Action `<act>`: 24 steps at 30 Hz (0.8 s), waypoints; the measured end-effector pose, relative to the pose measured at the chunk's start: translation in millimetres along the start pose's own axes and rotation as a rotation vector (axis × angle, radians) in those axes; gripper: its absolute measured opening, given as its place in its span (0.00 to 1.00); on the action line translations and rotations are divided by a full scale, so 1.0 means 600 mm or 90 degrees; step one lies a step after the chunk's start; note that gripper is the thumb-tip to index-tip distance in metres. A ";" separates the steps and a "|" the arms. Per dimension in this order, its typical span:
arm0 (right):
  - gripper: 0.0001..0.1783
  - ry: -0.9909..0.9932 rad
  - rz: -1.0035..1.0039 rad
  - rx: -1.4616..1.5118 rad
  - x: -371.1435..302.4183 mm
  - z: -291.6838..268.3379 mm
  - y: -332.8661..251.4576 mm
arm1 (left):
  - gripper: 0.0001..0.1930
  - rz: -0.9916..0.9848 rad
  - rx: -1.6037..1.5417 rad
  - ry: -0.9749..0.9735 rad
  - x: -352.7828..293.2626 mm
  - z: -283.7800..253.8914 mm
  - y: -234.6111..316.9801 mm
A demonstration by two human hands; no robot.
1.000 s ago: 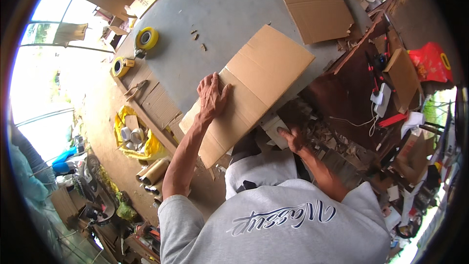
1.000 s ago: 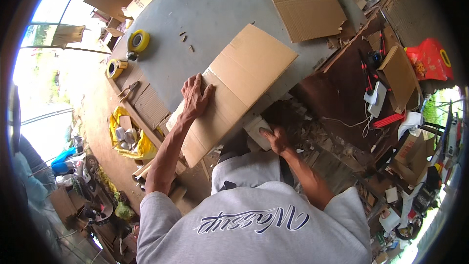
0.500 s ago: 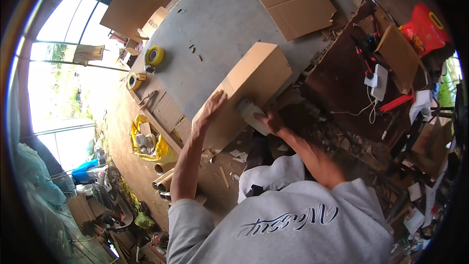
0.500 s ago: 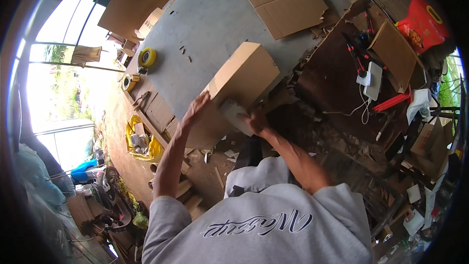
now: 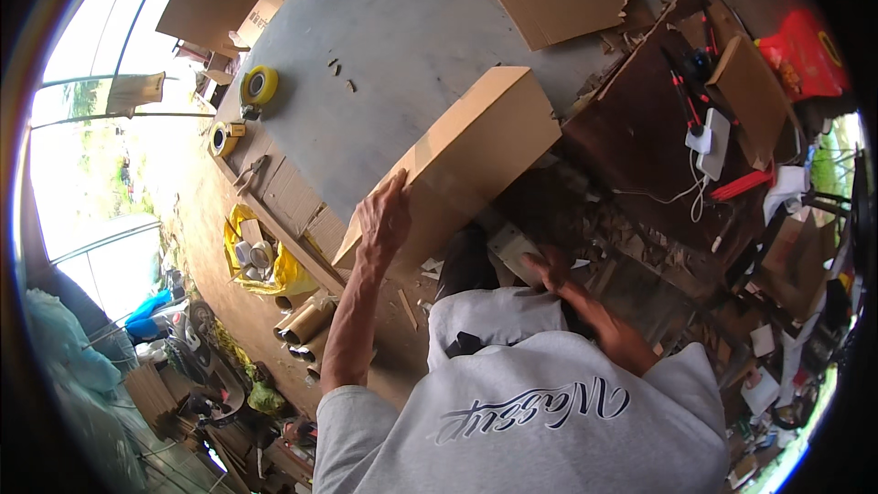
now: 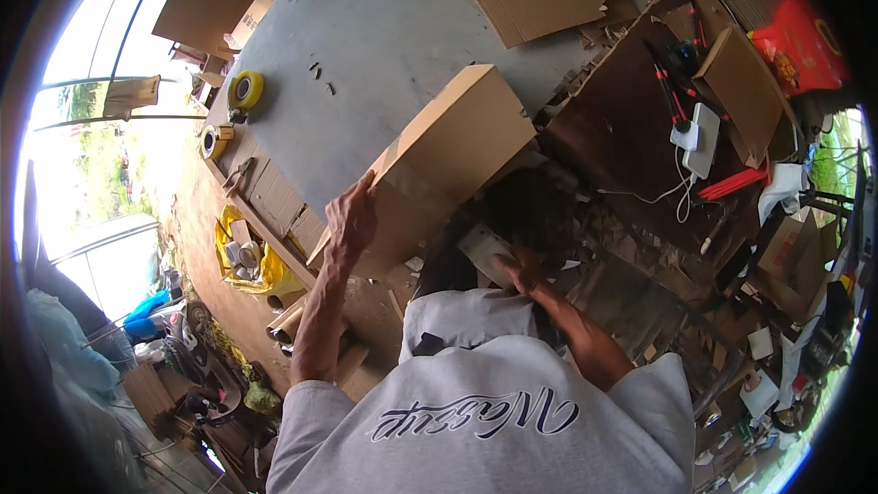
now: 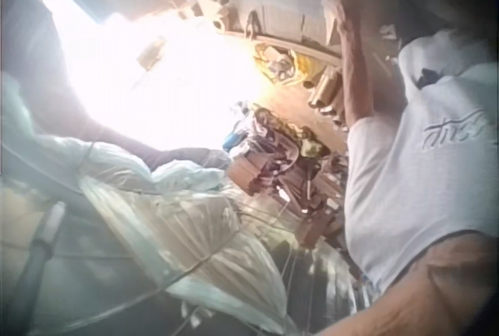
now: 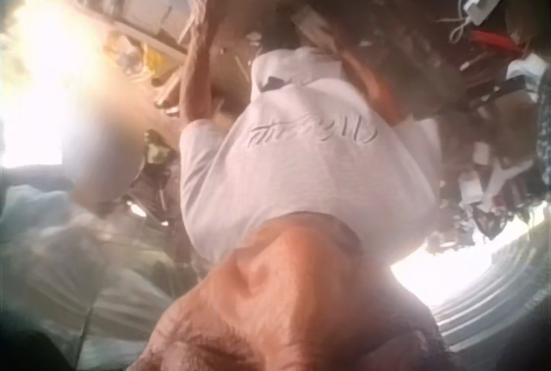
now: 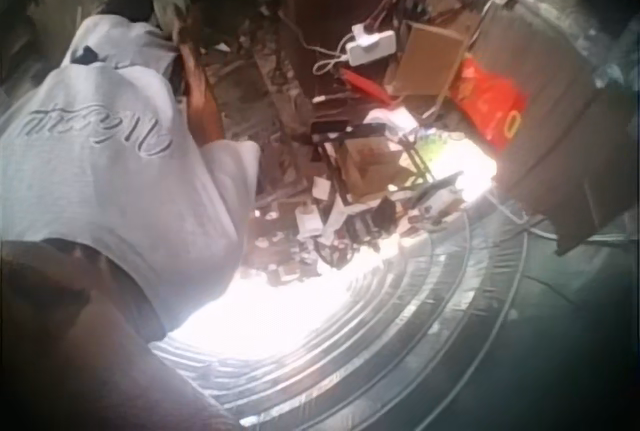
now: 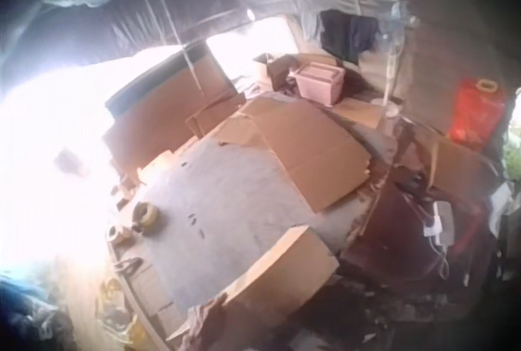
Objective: The person assembles a cardboard box on a workbench, folding the flaps and securing them with a tape dispenser. They repeatedly adjust the box and apply tape to the seams. Another person is visible in the background moving around the workspace.
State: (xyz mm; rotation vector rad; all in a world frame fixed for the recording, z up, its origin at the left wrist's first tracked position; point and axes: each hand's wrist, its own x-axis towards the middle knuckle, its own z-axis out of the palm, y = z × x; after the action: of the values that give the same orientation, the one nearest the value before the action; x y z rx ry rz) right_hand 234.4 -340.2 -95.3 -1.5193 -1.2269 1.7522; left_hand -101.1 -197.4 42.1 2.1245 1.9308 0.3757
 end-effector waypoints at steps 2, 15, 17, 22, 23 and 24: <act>0.27 -0.014 0.051 0.001 0.004 0.000 0.011 | 0.15 -0.092 -0.003 -0.066 0.038 -0.032 -0.010; 0.29 0.071 -0.164 -0.070 0.228 0.124 -0.206 | 0.34 -0.211 -0.095 -0.183 0.289 -0.045 -0.294; 0.30 0.054 -0.105 -0.087 0.271 0.137 -0.232 | 0.34 -0.233 -0.121 -0.204 0.312 -0.012 -0.337; 0.32 0.073 -0.152 -0.030 0.198 0.101 -0.200 | 0.22 -0.190 -0.097 -0.216 0.222 0.130 -0.303; 0.32 0.041 -0.078 -0.027 0.161 0.087 -0.196 | 0.22 -0.100 -0.141 -0.233 0.186 0.136 -0.262; 0.33 0.005 -0.022 -0.016 0.131 0.070 -0.191 | 0.21 -0.008 -0.174 -0.232 0.154 0.134 -0.222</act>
State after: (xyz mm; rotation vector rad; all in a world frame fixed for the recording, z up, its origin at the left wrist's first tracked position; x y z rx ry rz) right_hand 155.4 -233.9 -35.6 -1.5087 -1.2692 1.7123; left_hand -188.8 -93.4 -77.5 1.8548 1.5882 0.2159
